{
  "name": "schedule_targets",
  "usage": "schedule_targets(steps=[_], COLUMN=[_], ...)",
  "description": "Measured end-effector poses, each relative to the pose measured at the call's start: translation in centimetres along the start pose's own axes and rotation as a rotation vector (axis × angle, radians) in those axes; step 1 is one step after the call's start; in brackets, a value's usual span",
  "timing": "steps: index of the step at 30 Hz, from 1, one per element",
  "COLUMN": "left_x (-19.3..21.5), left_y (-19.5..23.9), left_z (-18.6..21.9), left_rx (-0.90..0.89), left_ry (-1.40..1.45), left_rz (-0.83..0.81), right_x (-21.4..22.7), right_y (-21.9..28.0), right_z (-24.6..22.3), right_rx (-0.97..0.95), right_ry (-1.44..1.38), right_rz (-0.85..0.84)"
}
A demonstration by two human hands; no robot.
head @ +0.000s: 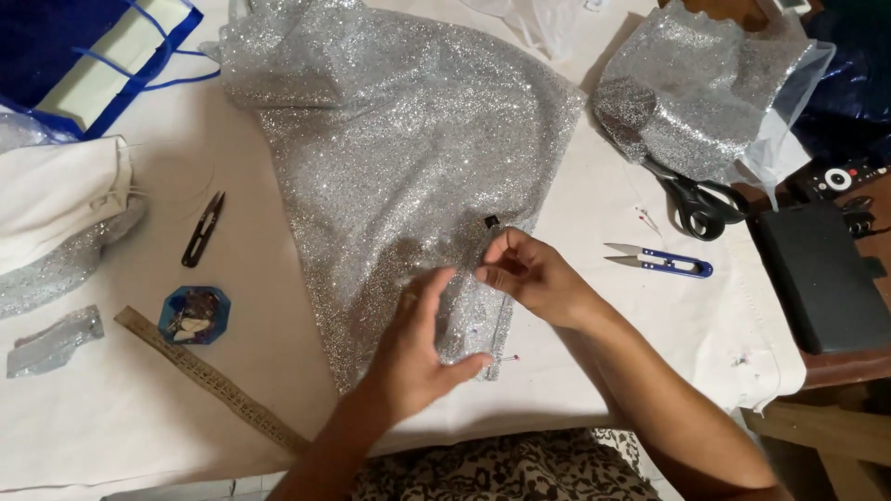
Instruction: Cutting and pinning silver glittery fabric on a workspace table.
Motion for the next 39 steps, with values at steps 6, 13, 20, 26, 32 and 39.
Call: schedule_targets(steps=[6, 13, 20, 26, 32, 39], left_x=[-1.0, 1.0, 0.8, 0.5, 1.5, 1.0], left_y=[0.8, 0.3, -0.2, 0.1, 0.1, -0.1], left_z=[-0.6, -4.4, -4.1, -7.4, -8.3, -9.5], left_rx=[0.011, 0.202, 0.417, 0.47, 0.486, 0.421], left_ry=[-0.068, 0.266, 0.548, 0.545, 0.517, 0.585], left_rz=[0.027, 0.174, 0.009, 0.092, 0.228, 0.251], right_x=[-0.5, 0.0, -2.7, -3.8, -5.8, -7.5], right_y=[0.3, -0.2, -0.6, 0.0, 1.1, 1.7], right_z=[-2.4, -1.3, -4.6, -5.7, -8.0, -9.1], right_rx=[0.174, 0.029, 0.137, 0.339, 0.699, 0.954], right_ry=[0.007, -0.282, -0.327, -0.068, 0.31, 0.62], right_rz=[0.091, 0.093, 0.012, 0.014, 0.0, 0.016])
Point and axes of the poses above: each hand's wrist, its own y-axis away from the middle knuckle, its own x-axis out of the back of the hand, z = x × y, the point moved 9 cm from there along -y, towards the middle knuckle, and after that the axes turned 13 degrees about z, right-handed, at the moved point
